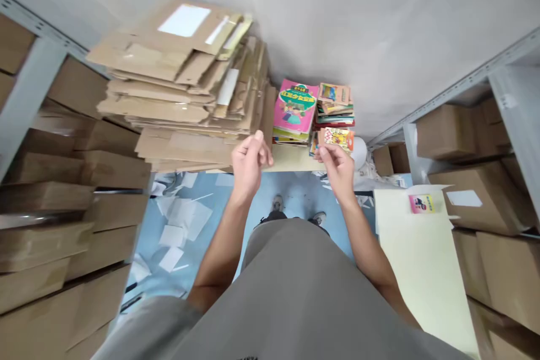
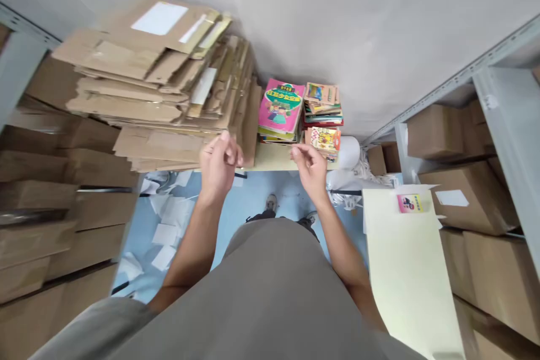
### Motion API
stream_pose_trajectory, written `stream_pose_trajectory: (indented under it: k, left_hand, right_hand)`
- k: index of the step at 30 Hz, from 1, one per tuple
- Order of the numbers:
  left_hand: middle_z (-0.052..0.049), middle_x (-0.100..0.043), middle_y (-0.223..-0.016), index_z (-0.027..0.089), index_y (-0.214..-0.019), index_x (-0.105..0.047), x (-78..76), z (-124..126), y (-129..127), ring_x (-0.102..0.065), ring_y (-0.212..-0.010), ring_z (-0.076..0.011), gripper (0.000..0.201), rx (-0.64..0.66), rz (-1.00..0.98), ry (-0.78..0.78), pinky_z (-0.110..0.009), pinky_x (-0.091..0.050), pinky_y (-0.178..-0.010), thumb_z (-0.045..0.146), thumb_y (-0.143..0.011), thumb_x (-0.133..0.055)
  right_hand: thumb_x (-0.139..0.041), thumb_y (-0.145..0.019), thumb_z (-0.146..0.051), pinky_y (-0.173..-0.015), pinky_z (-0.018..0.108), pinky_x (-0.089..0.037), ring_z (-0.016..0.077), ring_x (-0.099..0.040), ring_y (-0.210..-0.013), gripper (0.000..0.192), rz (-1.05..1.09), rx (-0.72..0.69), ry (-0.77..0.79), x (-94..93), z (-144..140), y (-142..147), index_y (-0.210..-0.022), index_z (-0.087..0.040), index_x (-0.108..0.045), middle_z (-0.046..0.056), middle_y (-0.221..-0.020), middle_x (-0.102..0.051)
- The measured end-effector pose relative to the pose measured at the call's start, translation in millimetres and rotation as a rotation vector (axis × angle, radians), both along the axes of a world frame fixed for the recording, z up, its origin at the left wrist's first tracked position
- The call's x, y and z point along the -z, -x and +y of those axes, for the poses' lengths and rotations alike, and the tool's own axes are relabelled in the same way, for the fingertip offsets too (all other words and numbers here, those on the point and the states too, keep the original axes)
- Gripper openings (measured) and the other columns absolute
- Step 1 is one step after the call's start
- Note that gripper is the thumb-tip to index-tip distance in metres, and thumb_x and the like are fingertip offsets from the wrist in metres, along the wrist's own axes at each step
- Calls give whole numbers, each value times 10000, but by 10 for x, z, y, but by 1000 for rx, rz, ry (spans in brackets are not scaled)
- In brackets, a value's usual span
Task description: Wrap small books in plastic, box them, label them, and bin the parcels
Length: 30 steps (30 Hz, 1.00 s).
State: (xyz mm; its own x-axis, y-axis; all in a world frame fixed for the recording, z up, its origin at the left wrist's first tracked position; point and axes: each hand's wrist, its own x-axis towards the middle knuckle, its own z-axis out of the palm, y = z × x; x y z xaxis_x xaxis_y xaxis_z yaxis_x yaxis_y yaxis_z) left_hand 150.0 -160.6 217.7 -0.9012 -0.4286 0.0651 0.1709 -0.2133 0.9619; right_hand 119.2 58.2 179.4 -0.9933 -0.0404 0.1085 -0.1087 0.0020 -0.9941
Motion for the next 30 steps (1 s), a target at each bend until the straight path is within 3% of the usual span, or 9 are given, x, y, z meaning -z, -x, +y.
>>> stream_pose_trajectory:
  k: [3, 7, 12, 17, 21, 26, 30]
  left_hand:
    - [31, -598, -654, 234, -779, -625, -147, -665, -23, -683, -608, -138, 568, -72, 94, -53, -264, -604, -650, 708, -987, -859]
    - [-46, -834, -1128, 271, -1148, -735, -172, -1458, 55, -856, -1046, -212, 448, -164, 169, -52, -343, -705, -990, 663, -990, -882]
    - [-86, -724, -1606, 326, -1383, -708, -81, -2012, 156, -709, -1530, -323, 513, -191, 196, -5, -519, -541, -1358, 646, -1011, -860]
    - [-86, -634, -1728, 350, -1464, -686, -3, -2142, 181, -568, -1679, -356, 559, -179, 195, -24, -579, -427, -1444, 630, -1015, -862]
    - [-102, -645, -1730, 335, -1436, -693, 48, -2122, 233, -587, -1665, -352, 557, -159, 186, -99, -581, -438, -1437, 607, -990, -887]
    - [-146, -713, -1648, 266, -1344, -727, -41, -2073, 283, -629, -1628, -346, 523, -163, 170, -199, -563, -443, -1436, 575, -965, -913]
    - [-137, -792, -1500, 244, -1218, -786, -216, -2027, 331, -639, -1614, -327, 545, -140, 169, -292, -488, -491, -1401, 705, -948, -892]
  right_hand:
    - [-768, -1033, -776, -926, 387, -697, 227, -824, -963, 522, 111, -125, -64, -181, -745, 173, -1093, -262, -833, 63, -1040, -869]
    - [-709, -1108, -705, -1038, 435, -685, 245, -797, -1099, 461, 330, -233, -182, -422, -1592, 489, -1141, -263, -838, 83, -1168, -849]
    - [-651, -1181, -422, -1294, 530, -561, 300, -688, -1463, 289, 568, -319, -434, -646, -2295, 944, -1405, -300, -786, 97, -1483, -758]
    - [-548, -1139, -138, -1235, 480, -616, 289, -729, -1440, 468, 611, -376, -639, -650, -2570, 1161, -1548, -266, -737, 98, -1638, -697]
    - [-550, -1138, -111, -1236, 508, -640, 297, -753, -1447, 500, 641, -423, -729, -569, -2582, 1209, -1565, -281, -749, 77, -1634, -729]
    - [-485, -1219, -179, -1312, 496, -613, 256, -743, -1493, 434, 830, -381, -683, -515, -2611, 1240, -1515, -265, -790, 89, -1579, -780]
    - [-462, -1246, -217, -1328, 503, -621, 246, -722, -1531, 433, 1053, -322, -608, -541, -2589, 1049, -1558, -246, -761, 101, -1579, -784]
